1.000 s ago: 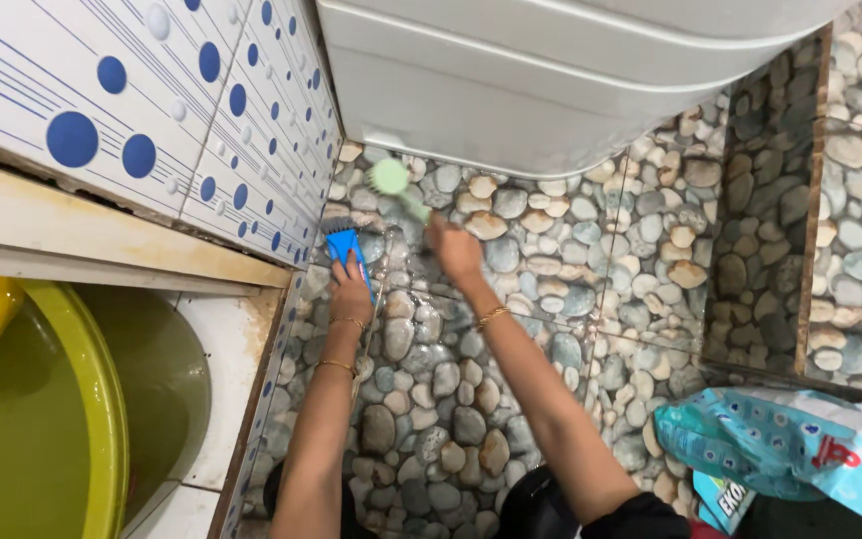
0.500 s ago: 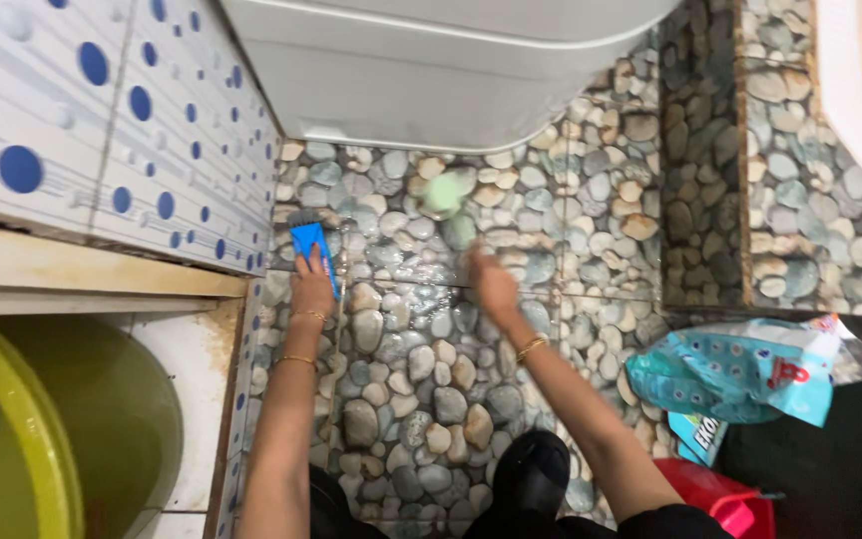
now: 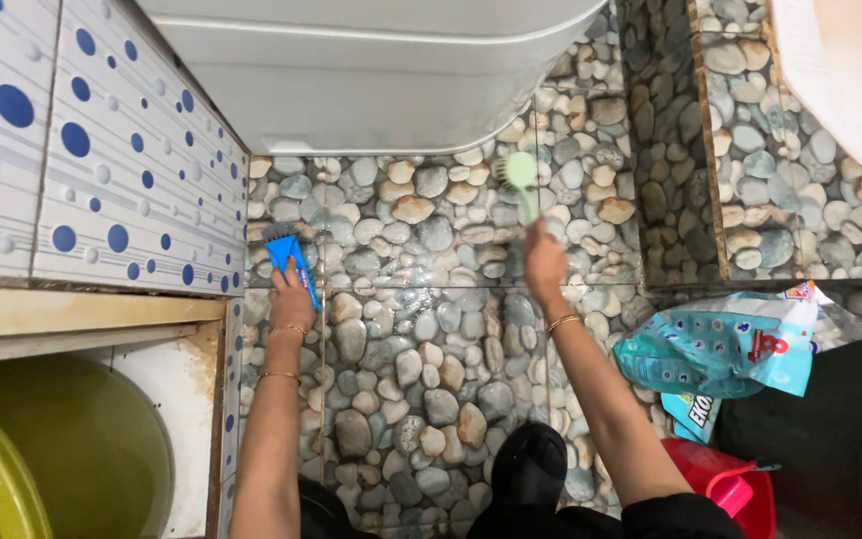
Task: The person scrubs a pebble-tiled floor using a green brush and a blue scrubbing pad. They apply cleaning powder from a blue packet and work the scrubbers along the base of a large white water tank and the adjacent wall.
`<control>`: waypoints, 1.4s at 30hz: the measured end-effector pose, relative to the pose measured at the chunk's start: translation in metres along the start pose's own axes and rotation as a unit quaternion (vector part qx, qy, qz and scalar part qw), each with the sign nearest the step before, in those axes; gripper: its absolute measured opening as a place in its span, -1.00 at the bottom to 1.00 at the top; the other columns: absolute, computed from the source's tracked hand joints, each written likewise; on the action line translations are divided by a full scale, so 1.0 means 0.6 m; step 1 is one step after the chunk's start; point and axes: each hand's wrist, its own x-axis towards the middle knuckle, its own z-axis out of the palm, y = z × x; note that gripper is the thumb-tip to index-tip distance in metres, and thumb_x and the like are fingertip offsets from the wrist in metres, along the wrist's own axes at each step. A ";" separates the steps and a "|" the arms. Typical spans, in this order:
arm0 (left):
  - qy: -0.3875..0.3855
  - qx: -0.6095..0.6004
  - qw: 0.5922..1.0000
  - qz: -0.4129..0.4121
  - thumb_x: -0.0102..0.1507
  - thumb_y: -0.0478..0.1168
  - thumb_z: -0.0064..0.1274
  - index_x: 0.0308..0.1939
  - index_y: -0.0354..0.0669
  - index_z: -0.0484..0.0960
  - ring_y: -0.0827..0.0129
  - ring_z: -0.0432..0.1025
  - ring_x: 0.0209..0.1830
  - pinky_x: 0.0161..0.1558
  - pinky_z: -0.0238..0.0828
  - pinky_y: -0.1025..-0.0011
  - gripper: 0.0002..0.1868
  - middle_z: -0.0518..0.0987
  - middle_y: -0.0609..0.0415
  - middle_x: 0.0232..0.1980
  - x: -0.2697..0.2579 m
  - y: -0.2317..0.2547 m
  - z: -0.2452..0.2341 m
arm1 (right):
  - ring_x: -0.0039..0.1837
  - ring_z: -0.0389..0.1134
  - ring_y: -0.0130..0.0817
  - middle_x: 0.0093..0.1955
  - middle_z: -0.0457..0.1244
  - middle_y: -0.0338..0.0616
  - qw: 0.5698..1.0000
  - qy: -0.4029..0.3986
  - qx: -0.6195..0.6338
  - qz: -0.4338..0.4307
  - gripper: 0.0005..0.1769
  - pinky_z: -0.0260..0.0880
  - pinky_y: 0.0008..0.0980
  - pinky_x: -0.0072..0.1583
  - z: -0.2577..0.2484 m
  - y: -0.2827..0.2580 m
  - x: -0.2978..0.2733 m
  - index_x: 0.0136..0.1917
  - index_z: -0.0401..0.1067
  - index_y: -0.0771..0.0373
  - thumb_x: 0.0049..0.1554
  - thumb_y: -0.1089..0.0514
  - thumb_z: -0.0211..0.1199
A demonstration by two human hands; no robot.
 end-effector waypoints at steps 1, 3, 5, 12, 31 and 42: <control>0.004 0.005 1.000 0.005 0.09 -0.41 0.28 0.61 0.04 -0.20 -0.44 0.20 0.36 0.28 0.35 -0.04 0.19 -0.07 -0.23 0.57 0.003 -0.002 0.000 | -0.20 0.42 0.19 -0.05 0.35 0.26 0.999 0.018 0.001 -0.039 -0.54 0.38 0.12 -0.23 0.007 -0.007 -0.001 0.44 0.29 0.13 0.31 0.02 0.08; 0.012 0.015 1.000 0.014 0.13 -0.40 0.26 0.63 0.04 -0.19 -0.45 0.23 0.33 0.26 0.37 -0.04 0.16 -0.07 -0.24 0.59 0.005 0.000 -0.002 | -0.22 0.43 0.05 0.00 0.35 0.13 0.981 -0.019 -0.027 -0.189 -0.41 0.40 0.01 -0.29 0.044 -0.048 -0.049 0.51 0.21 0.14 0.21 0.24 0.03; -0.008 0.009 1.000 0.004 0.04 -0.37 0.35 0.60 0.07 -0.21 -0.41 0.21 0.37 0.30 0.35 -0.01 0.25 -0.08 -0.19 0.58 0.000 0.007 -0.011 | -0.23 0.44 -0.07 0.09 0.33 0.00 0.957 -0.099 -0.049 -0.269 -0.50 0.41 -0.04 -0.26 0.077 -0.102 -0.139 0.43 0.21 -0.01 0.22 0.12 0.09; -0.007 0.009 1.000 0.000 0.06 -0.38 0.33 0.60 0.10 -0.22 -0.43 0.18 0.38 0.30 0.33 -0.02 0.24 -0.10 -0.19 0.60 -0.001 0.008 -0.016 | -0.30 0.43 0.01 0.10 0.35 0.10 0.961 -0.060 -0.072 -0.259 -0.43 0.42 -0.03 -0.32 0.049 0.027 -0.069 0.33 0.32 0.02 0.02 0.17 0.22; -0.021 0.012 0.999 -0.031 0.18 -0.35 0.19 0.63 0.12 -0.21 -0.40 0.18 0.42 0.35 0.29 -0.03 0.10 -0.11 -0.15 0.61 0.003 0.020 -0.015 | -0.17 0.46 -0.03 -0.03 0.40 0.01 0.961 -0.083 0.013 -0.265 -0.50 0.44 -0.05 -0.18 0.072 -0.138 -0.031 0.45 0.26 -0.15 0.27 0.19 0.06; -0.014 0.009 1.000 -0.013 0.16 -0.40 0.19 0.65 0.13 -0.23 -0.45 0.16 0.41 0.35 0.29 -0.05 0.15 -0.13 -0.21 0.63 0.012 0.015 -0.013 | -0.24 0.41 -0.04 -0.21 0.34 0.11 0.898 -0.029 0.408 0.159 -0.65 0.39 -0.07 -0.24 0.135 -0.207 0.067 0.21 0.01 0.28 0.32 0.04 0.00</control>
